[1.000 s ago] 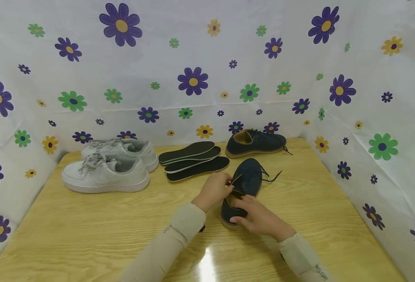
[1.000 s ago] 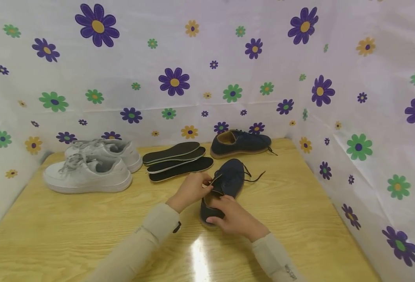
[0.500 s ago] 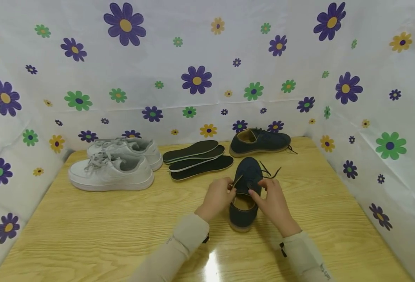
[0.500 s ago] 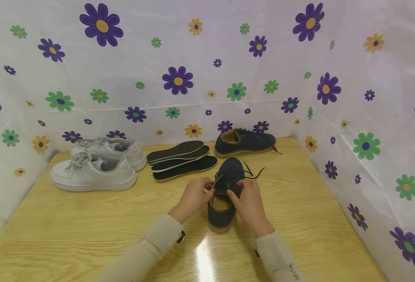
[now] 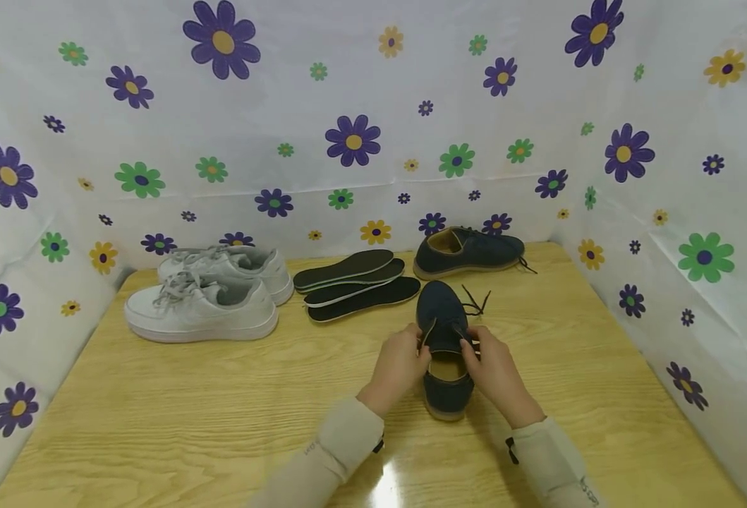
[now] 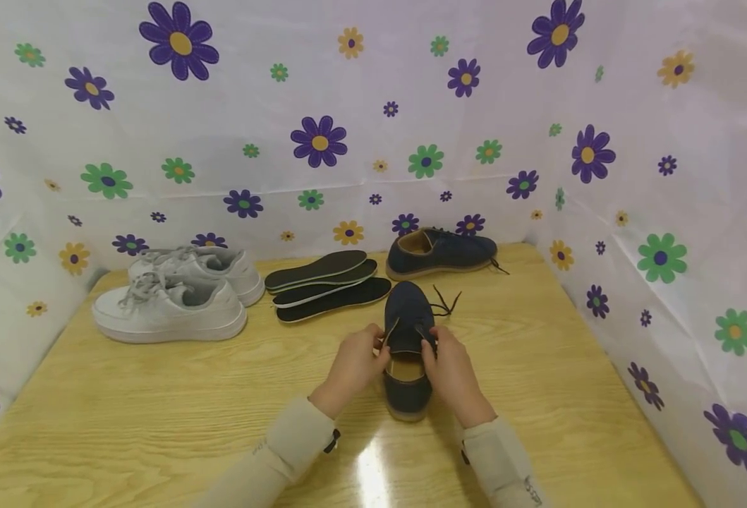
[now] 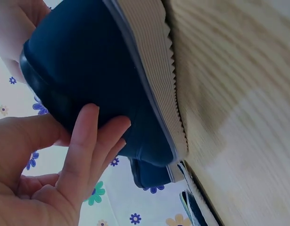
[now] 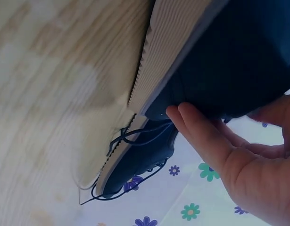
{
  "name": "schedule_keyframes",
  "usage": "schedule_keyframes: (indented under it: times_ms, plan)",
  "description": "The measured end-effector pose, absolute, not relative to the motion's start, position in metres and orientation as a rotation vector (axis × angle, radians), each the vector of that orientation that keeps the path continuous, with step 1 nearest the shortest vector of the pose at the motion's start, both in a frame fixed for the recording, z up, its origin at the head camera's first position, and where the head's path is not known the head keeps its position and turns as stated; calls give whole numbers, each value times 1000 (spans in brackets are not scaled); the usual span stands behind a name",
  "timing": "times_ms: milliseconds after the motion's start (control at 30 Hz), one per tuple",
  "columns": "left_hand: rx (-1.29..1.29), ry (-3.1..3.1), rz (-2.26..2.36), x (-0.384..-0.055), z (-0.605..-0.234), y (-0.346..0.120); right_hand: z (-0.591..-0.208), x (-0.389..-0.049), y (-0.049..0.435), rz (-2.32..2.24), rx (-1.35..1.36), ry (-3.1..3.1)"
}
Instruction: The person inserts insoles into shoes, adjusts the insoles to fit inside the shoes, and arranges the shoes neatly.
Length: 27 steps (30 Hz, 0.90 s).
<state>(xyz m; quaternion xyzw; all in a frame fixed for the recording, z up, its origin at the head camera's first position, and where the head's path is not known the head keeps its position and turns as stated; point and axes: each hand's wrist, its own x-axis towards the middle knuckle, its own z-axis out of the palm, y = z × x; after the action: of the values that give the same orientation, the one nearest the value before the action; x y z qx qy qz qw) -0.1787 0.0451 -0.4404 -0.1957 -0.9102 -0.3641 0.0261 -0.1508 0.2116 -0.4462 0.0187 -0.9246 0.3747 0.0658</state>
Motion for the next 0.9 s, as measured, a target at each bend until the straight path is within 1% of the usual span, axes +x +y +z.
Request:
schedule_keyframes:
  times_ms: [200, 433, 600, 767, 900]
  plan:
    - [-579, -2810, -1113, -169, -440, 48, -450, -149, 214, 1008, 164, -2737]
    - [-564, -2803, -1081, -165, -441, 48, -448, -151, 219, 720, 465, -2598]
    - [-552, -2798, -1044, -165, -440, 49, -439, -161, 216, 386, 648, -2631]
    - [-548, -2806, -1028, -164, -441, 50, -435, -167, 210, 109, 721, -2612]
    - [-559, -2803, -1035, -164, -442, 50, -437, -170, 210, 40, 754, -2554]
